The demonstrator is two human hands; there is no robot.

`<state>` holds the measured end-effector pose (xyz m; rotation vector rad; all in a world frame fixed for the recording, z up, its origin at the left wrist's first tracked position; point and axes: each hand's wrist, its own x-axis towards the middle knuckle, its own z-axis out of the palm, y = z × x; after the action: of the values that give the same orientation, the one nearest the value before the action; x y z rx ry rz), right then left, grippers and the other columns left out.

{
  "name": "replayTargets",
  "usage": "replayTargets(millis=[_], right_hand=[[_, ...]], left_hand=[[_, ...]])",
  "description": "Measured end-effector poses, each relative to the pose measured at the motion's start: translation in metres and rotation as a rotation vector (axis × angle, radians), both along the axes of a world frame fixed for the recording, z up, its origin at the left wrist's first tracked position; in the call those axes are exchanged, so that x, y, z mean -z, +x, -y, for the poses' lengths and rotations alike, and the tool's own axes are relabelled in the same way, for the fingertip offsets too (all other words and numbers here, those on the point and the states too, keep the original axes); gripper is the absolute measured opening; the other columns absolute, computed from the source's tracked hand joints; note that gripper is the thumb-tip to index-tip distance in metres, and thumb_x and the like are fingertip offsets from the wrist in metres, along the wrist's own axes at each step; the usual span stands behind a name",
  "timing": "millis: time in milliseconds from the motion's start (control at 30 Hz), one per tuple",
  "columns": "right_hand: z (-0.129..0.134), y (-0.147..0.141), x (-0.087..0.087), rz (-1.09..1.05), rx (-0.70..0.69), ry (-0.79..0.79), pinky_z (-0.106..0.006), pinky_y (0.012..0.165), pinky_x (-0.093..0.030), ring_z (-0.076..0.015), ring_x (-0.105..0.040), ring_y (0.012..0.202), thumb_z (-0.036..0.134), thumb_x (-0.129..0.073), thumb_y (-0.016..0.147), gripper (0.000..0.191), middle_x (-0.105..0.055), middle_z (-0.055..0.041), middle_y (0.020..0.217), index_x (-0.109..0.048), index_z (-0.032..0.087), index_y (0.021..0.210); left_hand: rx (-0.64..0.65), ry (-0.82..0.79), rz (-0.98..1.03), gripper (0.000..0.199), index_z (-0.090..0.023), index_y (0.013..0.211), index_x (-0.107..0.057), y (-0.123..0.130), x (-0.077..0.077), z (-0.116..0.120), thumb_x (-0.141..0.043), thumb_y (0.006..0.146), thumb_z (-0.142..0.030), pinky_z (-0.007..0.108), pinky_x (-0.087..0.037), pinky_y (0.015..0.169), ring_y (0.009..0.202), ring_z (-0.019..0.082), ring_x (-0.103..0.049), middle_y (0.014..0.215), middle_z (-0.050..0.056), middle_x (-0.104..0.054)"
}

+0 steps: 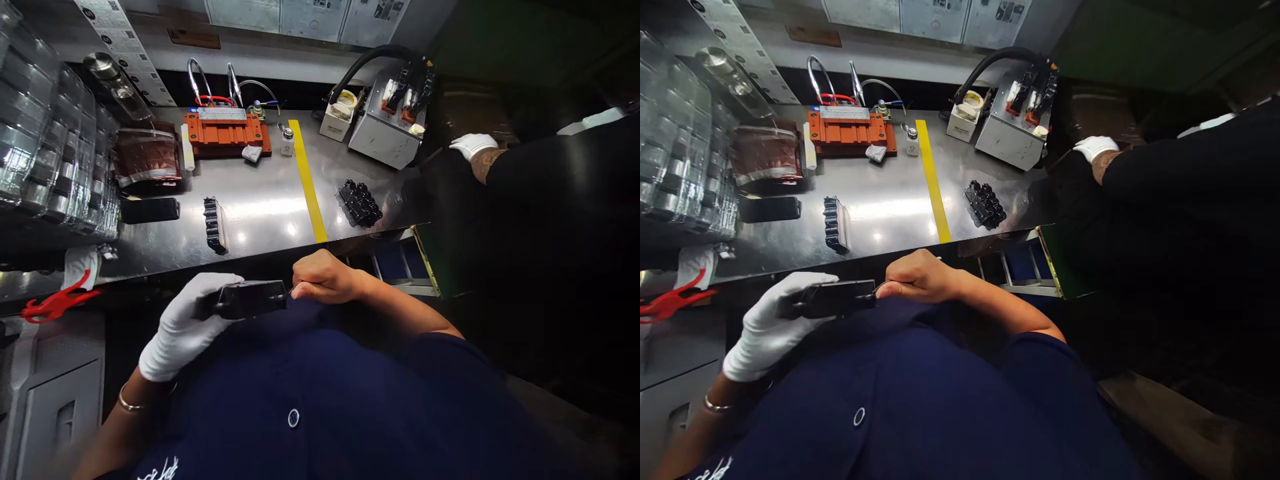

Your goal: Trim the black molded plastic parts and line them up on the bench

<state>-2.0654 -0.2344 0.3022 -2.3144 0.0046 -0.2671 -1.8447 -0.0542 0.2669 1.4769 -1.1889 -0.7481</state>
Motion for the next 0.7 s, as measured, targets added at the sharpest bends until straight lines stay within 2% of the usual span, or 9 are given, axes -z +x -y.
replayTargets(millis=[133, 233, 400, 700], right_hand=[[0.002, 0.009, -0.004, 0.078, 0.076, -0.244, -0.025, 0.057, -0.028, -0.0100, -0.044, 0.060, 0.072, -0.043, 0.092, 0.060, -0.049, 0.0011, 0.064, -0.055, 0.017, 0.074], [0.002, 0.015, -0.007, 0.072, 0.029, -0.355, -0.025, 0.056, -0.024, -0.0102, -0.044, 0.062, 0.075, -0.039, 0.091, 0.064, -0.049, 0.0008, 0.067, -0.056, 0.016, 0.074], [0.003, 0.015, -0.005, 0.101, -0.032, -0.441, -0.027, 0.054, -0.021, -0.0101, -0.039, 0.057, 0.069, -0.036, 0.096, 0.062, -0.039, 0.0029, 0.060, -0.050, 0.018, 0.063], [0.001, 0.019, 0.007, 0.291, 0.131, -0.509, -0.026, 0.053, -0.022, -0.0098, -0.038, 0.057, 0.071, -0.037, 0.094, 0.065, -0.042, 0.0025, 0.059, -0.051, 0.017, 0.061]], left_hand=[[0.102, 0.249, -0.376, 0.052, -0.026, 0.110, -0.075, 0.002, 0.007, 0.015, -0.083, 0.068, -0.055, 0.043, -0.061, 0.081, 0.093, 0.031, -0.073, 0.104, 0.008, -0.078], [0.165, 0.383, -0.501, 0.063, -0.023, 0.109, -0.076, 0.001, 0.010, 0.023, -0.087, 0.059, -0.060, 0.044, -0.060, 0.084, 0.099, 0.036, -0.072, 0.104, 0.011, -0.078], [0.152, 0.395, -0.554, 0.067, -0.023, 0.109, -0.077, -0.005, 0.011, 0.027, -0.089, 0.055, -0.060, 0.044, -0.059, 0.087, 0.102, 0.036, -0.070, 0.105, 0.012, -0.078], [0.142, 0.364, -0.622, 0.067, -0.018, 0.109, -0.076, -0.009, 0.014, 0.028, -0.088, 0.057, -0.059, 0.037, -0.058, 0.078, 0.092, 0.032, -0.070, 0.098, 0.012, -0.077]])
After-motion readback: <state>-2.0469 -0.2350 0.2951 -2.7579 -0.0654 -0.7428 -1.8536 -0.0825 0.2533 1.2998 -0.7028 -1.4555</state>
